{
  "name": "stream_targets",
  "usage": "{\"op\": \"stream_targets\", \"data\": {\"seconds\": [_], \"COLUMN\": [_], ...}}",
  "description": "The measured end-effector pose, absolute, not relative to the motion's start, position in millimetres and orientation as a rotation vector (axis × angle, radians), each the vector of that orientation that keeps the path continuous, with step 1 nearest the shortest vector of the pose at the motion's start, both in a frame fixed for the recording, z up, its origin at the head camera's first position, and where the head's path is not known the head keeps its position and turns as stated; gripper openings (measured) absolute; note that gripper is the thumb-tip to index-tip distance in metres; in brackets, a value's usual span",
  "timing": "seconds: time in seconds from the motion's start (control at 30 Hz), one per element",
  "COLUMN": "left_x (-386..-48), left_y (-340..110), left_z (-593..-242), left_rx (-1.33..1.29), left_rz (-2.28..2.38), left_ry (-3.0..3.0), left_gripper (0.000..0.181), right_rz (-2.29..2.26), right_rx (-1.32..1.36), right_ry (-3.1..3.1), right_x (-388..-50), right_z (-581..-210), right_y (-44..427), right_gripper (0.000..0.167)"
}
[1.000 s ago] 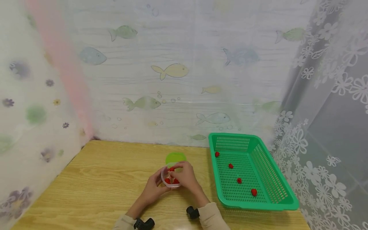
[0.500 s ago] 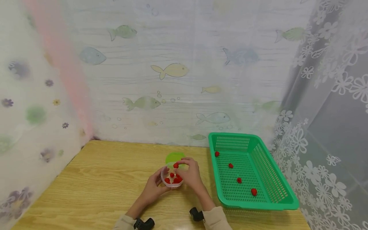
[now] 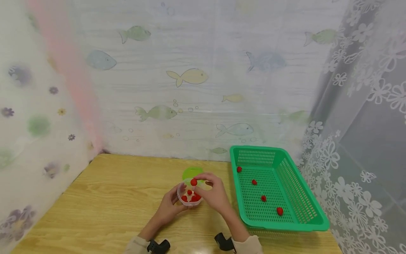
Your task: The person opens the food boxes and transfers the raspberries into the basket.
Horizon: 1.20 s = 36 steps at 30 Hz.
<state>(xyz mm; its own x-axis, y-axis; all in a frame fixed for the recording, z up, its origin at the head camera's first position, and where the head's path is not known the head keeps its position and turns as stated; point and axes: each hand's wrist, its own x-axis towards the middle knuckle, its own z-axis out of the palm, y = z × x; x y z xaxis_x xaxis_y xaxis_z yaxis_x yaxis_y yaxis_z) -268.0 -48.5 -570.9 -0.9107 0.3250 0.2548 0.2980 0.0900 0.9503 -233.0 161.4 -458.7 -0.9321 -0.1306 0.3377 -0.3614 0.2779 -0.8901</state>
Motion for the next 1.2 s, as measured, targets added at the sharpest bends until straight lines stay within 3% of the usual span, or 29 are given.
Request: {"op": "stream_targets", "data": {"seconds": [0.53,1.2], "left_x": [-266.5,-266.1], "left_y": [-49.1,-50.3], "left_z": [-569.7,-570.6], "left_rx": [0.661,0.683], "left_rz": [2.015,2.012], "left_ry": [2.254,2.253], "left_gripper": [0.088,0.09], "right_rz": [1.72,1.506], "right_rx": [0.672,0.522], "right_ry": [-2.385,-2.505], "right_x": [-201.9,-232.0], "right_z": [-403.2,-405.6], "right_y": [240.0,337.5], "right_gripper": [0.025,0.029]}}
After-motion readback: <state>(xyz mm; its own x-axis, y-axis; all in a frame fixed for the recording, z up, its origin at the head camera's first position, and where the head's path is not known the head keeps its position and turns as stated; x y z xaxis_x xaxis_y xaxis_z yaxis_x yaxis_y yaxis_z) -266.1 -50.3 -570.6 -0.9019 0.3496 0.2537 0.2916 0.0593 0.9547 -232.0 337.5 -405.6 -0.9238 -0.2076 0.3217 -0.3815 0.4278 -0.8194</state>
